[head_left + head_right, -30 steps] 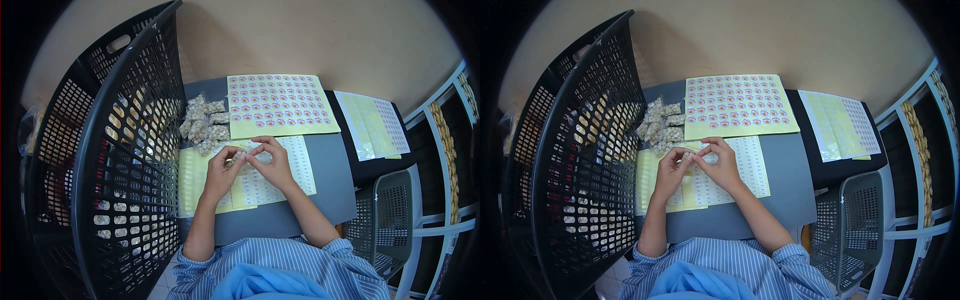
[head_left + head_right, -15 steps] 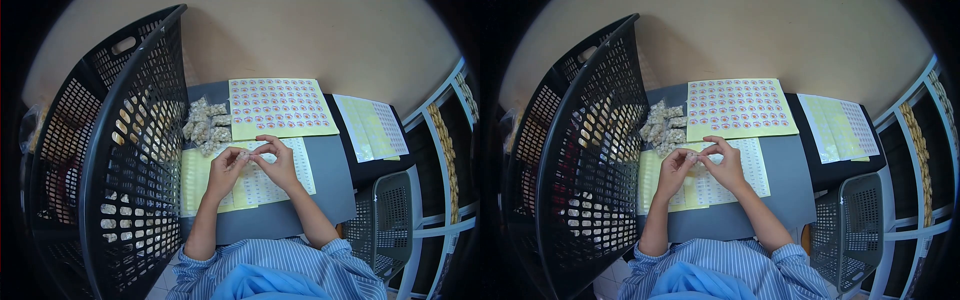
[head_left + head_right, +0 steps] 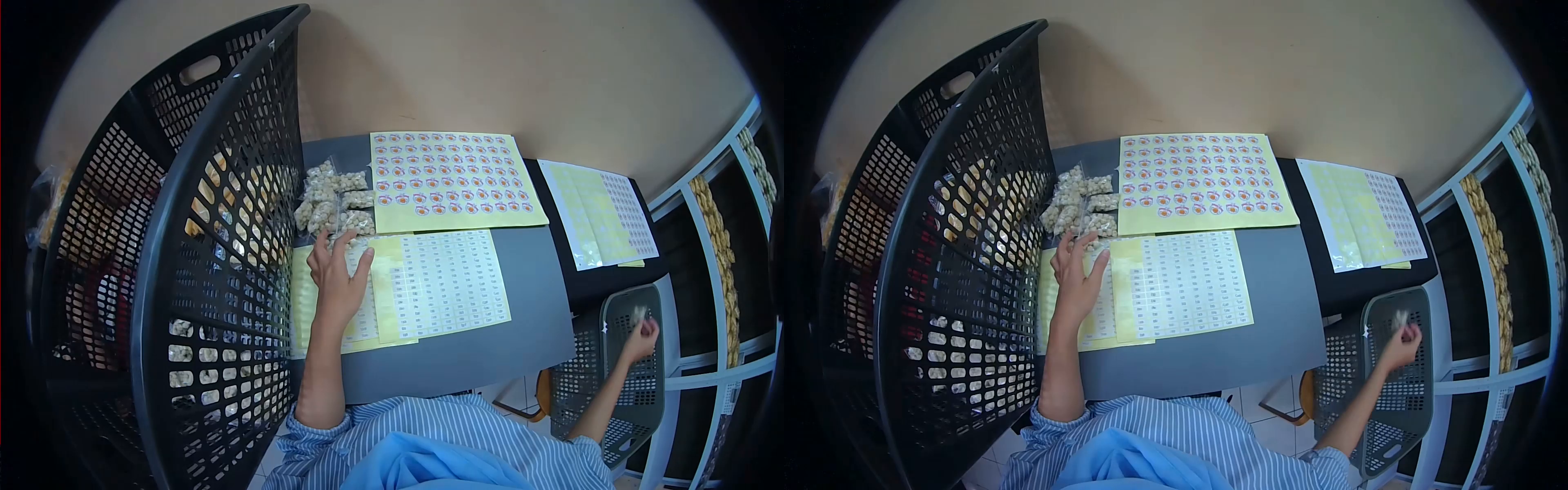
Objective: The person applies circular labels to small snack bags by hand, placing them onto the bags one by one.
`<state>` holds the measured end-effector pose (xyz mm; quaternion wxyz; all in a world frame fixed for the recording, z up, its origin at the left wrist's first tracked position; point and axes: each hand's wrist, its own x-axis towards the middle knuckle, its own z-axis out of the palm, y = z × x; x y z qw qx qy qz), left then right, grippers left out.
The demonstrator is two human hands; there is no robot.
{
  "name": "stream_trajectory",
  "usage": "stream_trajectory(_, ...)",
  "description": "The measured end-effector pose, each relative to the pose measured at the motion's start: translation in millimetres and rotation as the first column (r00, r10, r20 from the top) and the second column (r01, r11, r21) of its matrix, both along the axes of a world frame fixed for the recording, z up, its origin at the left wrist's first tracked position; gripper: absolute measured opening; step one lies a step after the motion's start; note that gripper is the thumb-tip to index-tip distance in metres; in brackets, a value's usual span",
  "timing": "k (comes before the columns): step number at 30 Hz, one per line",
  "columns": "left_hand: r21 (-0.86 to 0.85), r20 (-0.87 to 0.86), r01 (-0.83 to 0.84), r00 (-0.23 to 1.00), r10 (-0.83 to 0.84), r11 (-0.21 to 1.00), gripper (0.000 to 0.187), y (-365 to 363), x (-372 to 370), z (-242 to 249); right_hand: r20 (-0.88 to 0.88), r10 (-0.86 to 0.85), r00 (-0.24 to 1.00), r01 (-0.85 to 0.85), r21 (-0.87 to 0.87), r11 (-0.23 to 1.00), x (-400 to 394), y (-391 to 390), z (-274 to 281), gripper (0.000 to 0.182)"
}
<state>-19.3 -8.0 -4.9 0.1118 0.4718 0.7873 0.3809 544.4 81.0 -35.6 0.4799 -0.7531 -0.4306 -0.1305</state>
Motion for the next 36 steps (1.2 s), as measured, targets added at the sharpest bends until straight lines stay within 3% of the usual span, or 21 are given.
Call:
stream_trajectory(4,-0.065,0.027,-0.036,0.999,0.037,0.997,0.046,5.9,-0.7,-3.9,0.176,-0.261,0.949,0.307,-0.341,0.888,84.9,-43.2,-67.9,0.014)
stream_trajectory(7,-0.071,0.104,-0.062,0.992,0.069,0.996,0.048,11.0,-6.3,-5.2,0.203,-0.299,0.932,0.361,-0.491,0.793,102.8,-56.2,-112.1,0.018)
stream_trajectory(10,-0.008,0.181,-0.074,0.981,0.075,0.997,0.047,13.5,-11.8,-12.8,0.092,-0.326,0.941,0.307,-0.637,0.707,97.5,-61.8,-130.8,0.021)
stream_trajectory(12,0.193,0.162,-0.081,0.985,0.050,0.978,0.040,14.7,-12.3,-17.5,-0.016,-0.341,0.940,0.244,-0.668,0.703,104.2,-60.7,-140.0,0.023)
stream_trajectory(13,0.194,0.163,-0.079,0.985,0.047,0.978,0.040,16.5,-13.1,-16.9,-0.016,-0.343,0.939,0.246,-0.666,0.704,104.0,-58.7,-141.0,0.023)
stream_trajectory(15,0.464,0.321,-0.047,0.940,-0.119,0.885,0.028,20.4,-14.5,-13.9,0.073,-0.417,0.906,0.345,-0.698,0.628,99.5,-46.5,-138.2,0.022)
stream_trajectory(16,0.467,0.322,-0.050,0.940,-0.116,0.883,0.028,20.8,-13.7,-13.8,0.072,-0.414,0.908,0.343,-0.695,0.632,88.6,-39.7,-131.3,0.022)
stream_trajectory(17,0.531,0.426,-0.084,0.887,-0.180,0.843,0.022,21.8,-11.2,-14.3,-0.058,-0.299,0.952,0.237,-0.475,0.847,77.1,-32.7,-124.6,0.020)
stream_trajectory(18,0.586,0.518,-0.126,0.818,-0.251,0.800,0.016,22.1,-8.0,-14.6,-0.148,-0.146,0.978,0.115,-0.201,0.973,60.1,-25.3,-113.0,0.020)
stream_trajectory(20,0.590,0.531,-0.101,0.796,-0.290,0.801,0.017,18.2,-3.4,-9.4,-0.153,0.097,0.984,-0.076,0.140,0.987,-6.5,0.3,-69.2,0.020)
stream_trajectory(22,0.593,0.542,-0.069,0.771,-0.335,0.802,0.019,15.1,3.7,-1.2,-0.040,0.230,0.972,-0.213,0.255,0.943,-114.2,4.9,2.9,0.015)
stream_trajectory(24,0.638,0.538,-0.097,0.766,-0.352,0.764,0.032,14.2,12.2,6.5,0.065,0.383,0.921,-0.384,0.306,0.871,-201.4,4.8,44.6,0.010)
stream_trajectory(25,0.639,0.534,-0.092,0.767,-0.354,0.764,0.032,14.1,14.5,7.1,-0.004,0.559,0.829,-0.523,0.348,0.778,-237.3,2.1,52.0,0.011)
stream_trajectory(26,0.649,0.530,-0.077,0.759,-0.378,0.757,0.038,13.8,16.3,7.3,-0.037,0.760,0.649,-0.711,0.328,0.623,-272.6,-2.2,62.5,0.016)
stream_trajectory(27,0.661,0.525,-0.063,0.751,-0.400,0.748,0.044,13.7,18.0,7.6,-0.036,0.837,0.545,-0.815,0.211,0.540,-304.0,-10.3,74.6,0.022)
stream_trajectory(28,0.661,0.523,-0.061,0.752,-0.401,0.748,0.044,13.5,19.6,7.1,-0.087,0.926,0.367,-0.897,0.231,0.377,-334.0,-11.0,73.4,0.024)
stream_trajectory(31,0.668,0.495,0.014,0.738,-0.458,0.744,0.046,11.6,23.3,6.6,-0.206,0.978,0.037,-0.986,0.153,0.070,-399.8,-13.1,77.3,0.024)
stream_trajectory(33,0.677,0.510,0.015,0.710,-0.485,0.736,0.047,11.0,25.1,8.6,-0.384,0.914,-0.129,-0.983,0.172,-0.067,-418.6,-9.4,67.6,0.020)
stream_trajectory(36,0.654,0.491,0.045,0.735,-0.468,0.755,0.047,9.8,21.2,8.2,-0.414,0.890,-0.192,-0.963,0.253,-0.090,-423.8,-9.7,55.6,0.012)
